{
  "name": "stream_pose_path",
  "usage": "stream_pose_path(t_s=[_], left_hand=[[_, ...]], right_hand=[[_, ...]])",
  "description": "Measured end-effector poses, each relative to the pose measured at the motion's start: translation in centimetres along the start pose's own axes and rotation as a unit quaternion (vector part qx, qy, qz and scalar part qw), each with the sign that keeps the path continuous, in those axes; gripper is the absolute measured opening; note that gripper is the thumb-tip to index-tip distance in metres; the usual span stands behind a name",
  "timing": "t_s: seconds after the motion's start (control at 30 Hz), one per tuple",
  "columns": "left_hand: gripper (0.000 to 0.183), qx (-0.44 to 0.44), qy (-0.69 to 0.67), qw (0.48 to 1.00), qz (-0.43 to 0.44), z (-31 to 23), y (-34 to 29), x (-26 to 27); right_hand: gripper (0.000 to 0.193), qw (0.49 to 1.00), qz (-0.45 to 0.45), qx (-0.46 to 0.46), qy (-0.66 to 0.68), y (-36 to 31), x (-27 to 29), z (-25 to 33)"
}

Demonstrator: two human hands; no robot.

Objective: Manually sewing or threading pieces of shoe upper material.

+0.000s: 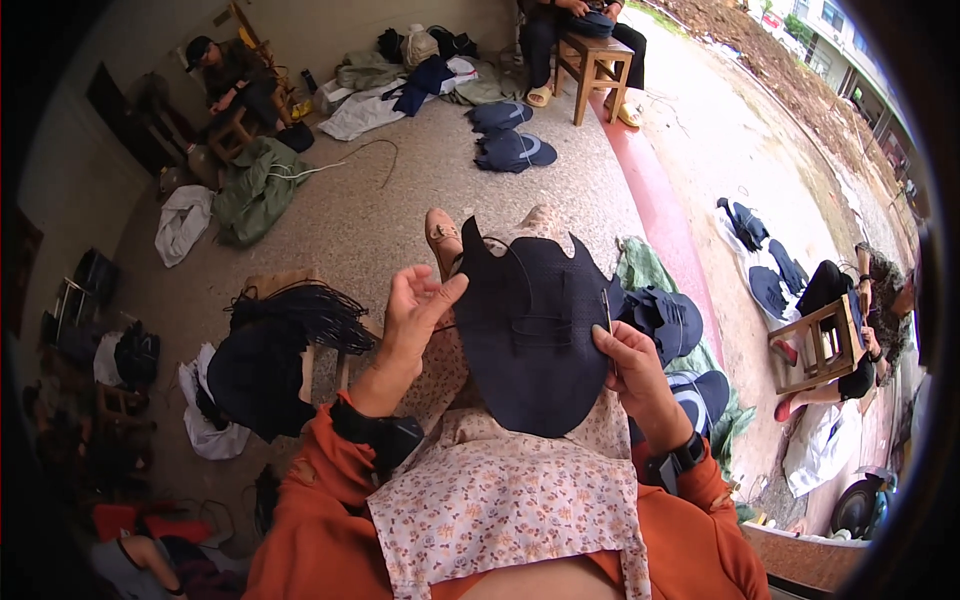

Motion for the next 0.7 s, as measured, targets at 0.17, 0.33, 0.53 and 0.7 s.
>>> stream_pose_path(t_s=[0.17, 0.33, 0.53, 0.7], left_hand=[[0.043, 0.024, -0.083, 0.976, 0.202, -1.2, -1.1, -2.4], [0.040, 0.134, -0.181, 0.932, 0.284, -1.5, -1.4, -3.1], [0.045, 0.200, -0.197, 0.918, 0.281, -0.3, -0.9, -3.9], [0.047, 0.163, -0.168, 0.931, 0.279, -1.1, -1.3, -4.5]], right_hand=[[0.016, 0.998, -0.016, 0.040, -0.039, 0.5, -0.8, 0.1], [0.017, 0.993, 0.023, 0.049, -0.103, 1.0, 0.0, 1.3], [0.015, 0.921, -0.123, 0.292, -0.225, 2.1, 3.1, 3.6], [0.017, 0.902, 0.002, 0.276, -0.333, 2.2, -4.7, 7.1]])
Point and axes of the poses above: each hand's wrist, its own y-axis towards the middle knuckle, its own x-axis out of the back of the hand, z = x × y, the point moved 4 cm from there along y, towards the middle knuckle, and after that the axes turned 6 degrees about x, right-handed, at the moved point
